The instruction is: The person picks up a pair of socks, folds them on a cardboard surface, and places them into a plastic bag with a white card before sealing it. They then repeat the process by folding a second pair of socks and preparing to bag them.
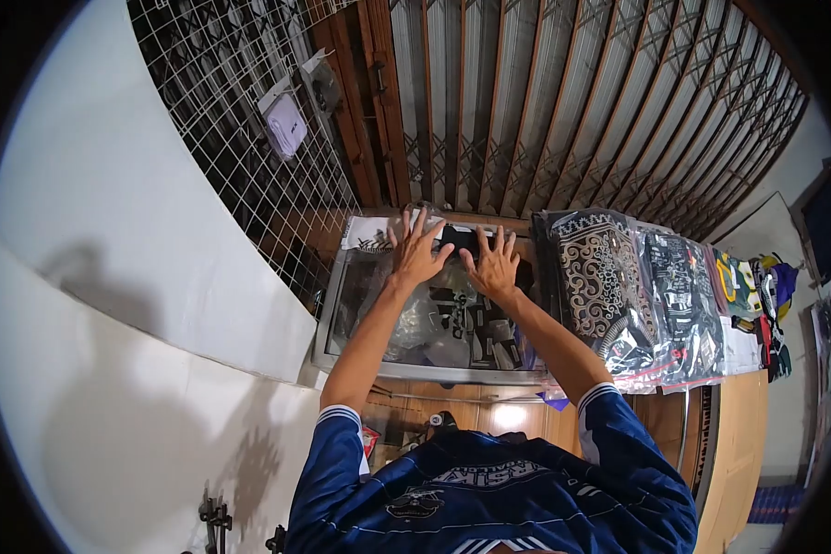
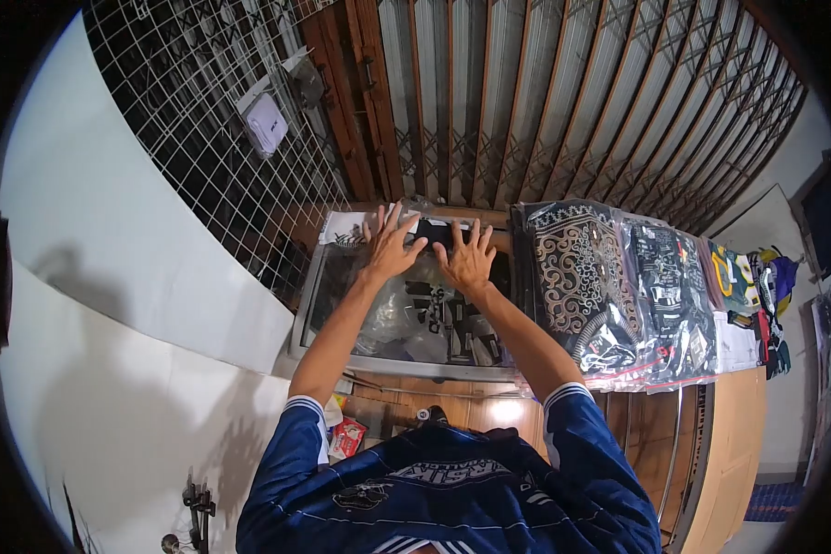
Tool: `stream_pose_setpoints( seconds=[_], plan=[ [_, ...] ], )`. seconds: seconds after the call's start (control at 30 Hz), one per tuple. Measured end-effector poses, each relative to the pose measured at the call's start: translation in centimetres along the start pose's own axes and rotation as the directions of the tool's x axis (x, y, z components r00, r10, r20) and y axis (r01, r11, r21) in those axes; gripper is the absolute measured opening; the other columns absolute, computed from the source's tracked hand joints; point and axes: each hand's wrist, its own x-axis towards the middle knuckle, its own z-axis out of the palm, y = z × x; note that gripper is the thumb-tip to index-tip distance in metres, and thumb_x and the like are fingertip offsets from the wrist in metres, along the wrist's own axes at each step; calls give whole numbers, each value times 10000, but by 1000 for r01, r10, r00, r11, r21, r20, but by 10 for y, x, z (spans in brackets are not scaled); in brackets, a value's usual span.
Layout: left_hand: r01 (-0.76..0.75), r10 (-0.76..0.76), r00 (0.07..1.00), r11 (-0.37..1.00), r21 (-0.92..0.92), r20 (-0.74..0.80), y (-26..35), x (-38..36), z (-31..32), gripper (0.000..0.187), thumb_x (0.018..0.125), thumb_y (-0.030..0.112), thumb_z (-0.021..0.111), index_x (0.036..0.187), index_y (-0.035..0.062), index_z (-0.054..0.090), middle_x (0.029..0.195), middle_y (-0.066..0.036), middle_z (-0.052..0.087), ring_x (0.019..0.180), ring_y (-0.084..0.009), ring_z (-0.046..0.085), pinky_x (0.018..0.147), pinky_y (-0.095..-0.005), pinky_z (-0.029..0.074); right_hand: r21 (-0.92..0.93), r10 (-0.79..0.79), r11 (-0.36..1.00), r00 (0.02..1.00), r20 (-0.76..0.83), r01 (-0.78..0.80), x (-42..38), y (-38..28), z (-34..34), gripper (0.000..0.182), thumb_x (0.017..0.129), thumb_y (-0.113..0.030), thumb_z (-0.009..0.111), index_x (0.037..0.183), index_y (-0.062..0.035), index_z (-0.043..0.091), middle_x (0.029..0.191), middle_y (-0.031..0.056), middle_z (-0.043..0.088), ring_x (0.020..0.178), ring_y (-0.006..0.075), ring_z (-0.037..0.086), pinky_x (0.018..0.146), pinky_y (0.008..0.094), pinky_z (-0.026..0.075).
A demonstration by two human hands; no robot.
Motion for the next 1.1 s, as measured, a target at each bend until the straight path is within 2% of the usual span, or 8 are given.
stream_pose_setpoints(
  seconds=[0.07,0.4,0.5,0.6,0.7,0.8,0.93,1.1],
  plan=[
    [90,-91,990,996,12,111,4,-6,-2,647,1002,603,651,1575,315,567,1734,-152,358,1600,-504,233,1232,-788,102,-14,-12,1000,1000,-13,12,3,5,8,839,1037,-713,469,1697,-213,337,1754,276,209,1609,554,141,1212,760,261],
    [133,-143,987,982,134,70,10,-10,19,690,1049,673,512,1645,329,463,1770,-160,283,1614,-533,157,1220,-807,59,5,-77,997,995,68,77,13,17,-8,840,1034,-710,484,1707,-240,306,1771,245,179,1619,524,147,1222,756,273],
    [140,-151,985,982,128,78,14,-11,13,703,1045,658,535,1646,300,466,1761,-166,303,1617,-519,166,1221,-806,59,3,-86,996,994,70,86,13,17,-9,839,1035,-707,484,1709,-242,303,1772,244,179,1620,524,143,1222,757,266],
    [154,-154,986,988,-4,59,11,-7,2,714,1019,629,590,1623,258,500,1737,-179,339,1606,-532,178,1202,-827,83,-42,-56,998,998,0,56,12,15,-5,831,1036,-705,478,1707,-244,312,1773,241,184,1622,521,140,1218,763,256],
    [151,-147,979,988,21,-141,-4,-10,11,726,1004,621,617,1617,248,510,1726,-181,355,1603,-526,197,1193,-840,84,-87,-69,994,995,-73,62,15,17,3,809,1043,-693,466,1704,-248,327,1774,233,190,1625,514,140,1212,769,248],
    [178,-162,978,977,117,-133,-8,-18,5,731,1019,641,586,1622,237,503,1721,-185,371,1603,-512,224,1198,-839,78,-103,-100,990,993,-58,94,14,18,9,766,1060,-655,469,1705,-266,327,1783,205,190,1629,503,145,1211,774,243],
    [199,-200,980,970,140,-1,-12,-24,1,717,1015,655,577,1609,255,520,1745,-189,316,1588,-580,172,1192,-849,30,-64,-91,994,996,-5,90,13,14,5,742,1069,-637,468,1707,-290,319,1788,181,195,1632,486,157,1212,767,256],
    [195,-194,981,971,140,-23,-14,-23,6,700,1016,656,571,1599,270,530,1752,-187,300,1591,-587,138,1191,-849,18,-37,-98,995,995,4,98,12,12,1,742,1071,-634,457,1705,-272,322,1780,188,205,1626,489,169,1216,758,269]
  ],
)
